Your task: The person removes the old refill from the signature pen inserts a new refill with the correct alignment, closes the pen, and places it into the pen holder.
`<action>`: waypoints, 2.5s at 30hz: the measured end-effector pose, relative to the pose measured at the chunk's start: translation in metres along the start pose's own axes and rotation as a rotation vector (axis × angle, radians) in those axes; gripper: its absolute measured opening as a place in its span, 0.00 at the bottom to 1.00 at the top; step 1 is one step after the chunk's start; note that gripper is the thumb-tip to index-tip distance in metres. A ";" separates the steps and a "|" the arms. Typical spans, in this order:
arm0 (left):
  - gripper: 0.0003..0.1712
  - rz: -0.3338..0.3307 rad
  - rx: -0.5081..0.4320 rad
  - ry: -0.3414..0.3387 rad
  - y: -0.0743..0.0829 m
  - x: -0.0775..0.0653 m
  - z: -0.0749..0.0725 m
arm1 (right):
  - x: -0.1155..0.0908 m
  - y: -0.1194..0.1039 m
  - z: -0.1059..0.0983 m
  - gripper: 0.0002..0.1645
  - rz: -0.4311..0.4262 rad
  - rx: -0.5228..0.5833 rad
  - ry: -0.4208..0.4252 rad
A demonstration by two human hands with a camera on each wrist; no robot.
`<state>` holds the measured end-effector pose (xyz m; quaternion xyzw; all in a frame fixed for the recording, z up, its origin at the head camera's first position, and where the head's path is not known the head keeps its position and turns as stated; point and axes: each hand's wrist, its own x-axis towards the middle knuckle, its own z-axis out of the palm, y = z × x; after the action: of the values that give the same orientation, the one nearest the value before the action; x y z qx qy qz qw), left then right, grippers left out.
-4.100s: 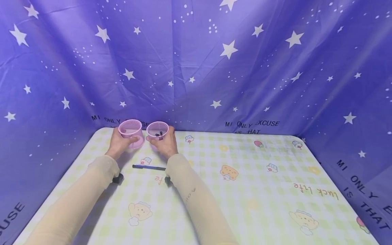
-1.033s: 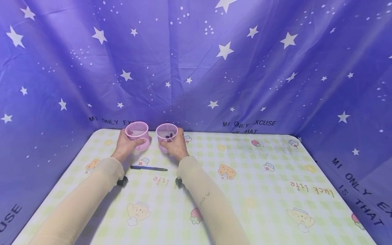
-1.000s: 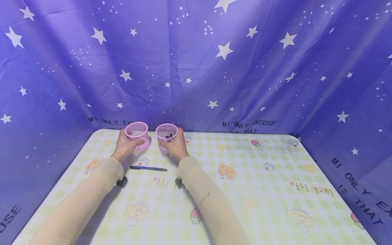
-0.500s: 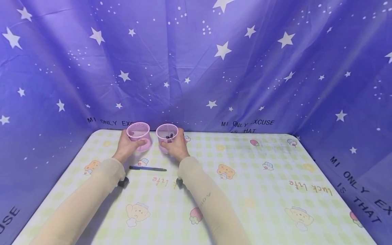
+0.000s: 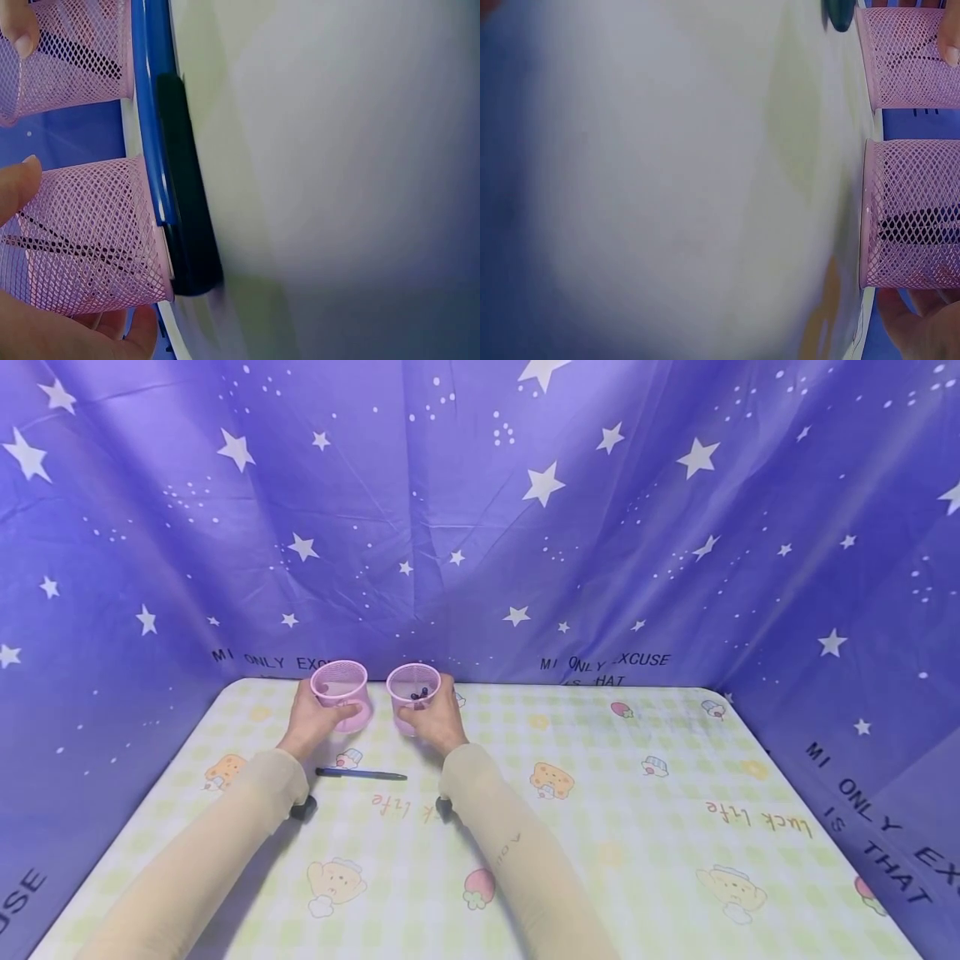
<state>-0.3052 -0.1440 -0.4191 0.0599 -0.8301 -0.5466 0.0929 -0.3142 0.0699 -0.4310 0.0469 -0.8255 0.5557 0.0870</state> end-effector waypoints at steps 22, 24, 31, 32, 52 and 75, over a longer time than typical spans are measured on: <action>0.51 0.002 0.015 -0.009 0.004 -0.005 0.008 | -0.003 0.000 -0.010 0.50 0.026 -0.005 0.013; 0.51 0.006 0.013 -0.009 0.005 -0.005 0.008 | -0.003 0.000 -0.011 0.50 0.031 -0.006 0.013; 0.49 0.016 0.009 -0.011 0.007 -0.008 0.011 | -0.004 0.000 -0.013 0.50 0.045 0.006 0.007; 0.49 0.015 0.010 -0.012 0.007 -0.008 0.011 | -0.004 0.000 -0.014 0.50 0.048 0.006 0.006; 0.51 -0.009 -0.002 -0.056 0.011 -0.011 0.013 | -0.006 0.001 -0.020 0.51 0.051 -0.008 0.012; 0.50 0.004 -0.024 -0.051 0.012 -0.013 0.023 | -0.007 0.006 -0.030 0.52 0.046 -0.012 0.008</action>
<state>-0.2980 -0.1159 -0.4176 0.0430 -0.8258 -0.5575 0.0736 -0.3057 0.0999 -0.4270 0.0254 -0.8292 0.5529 0.0778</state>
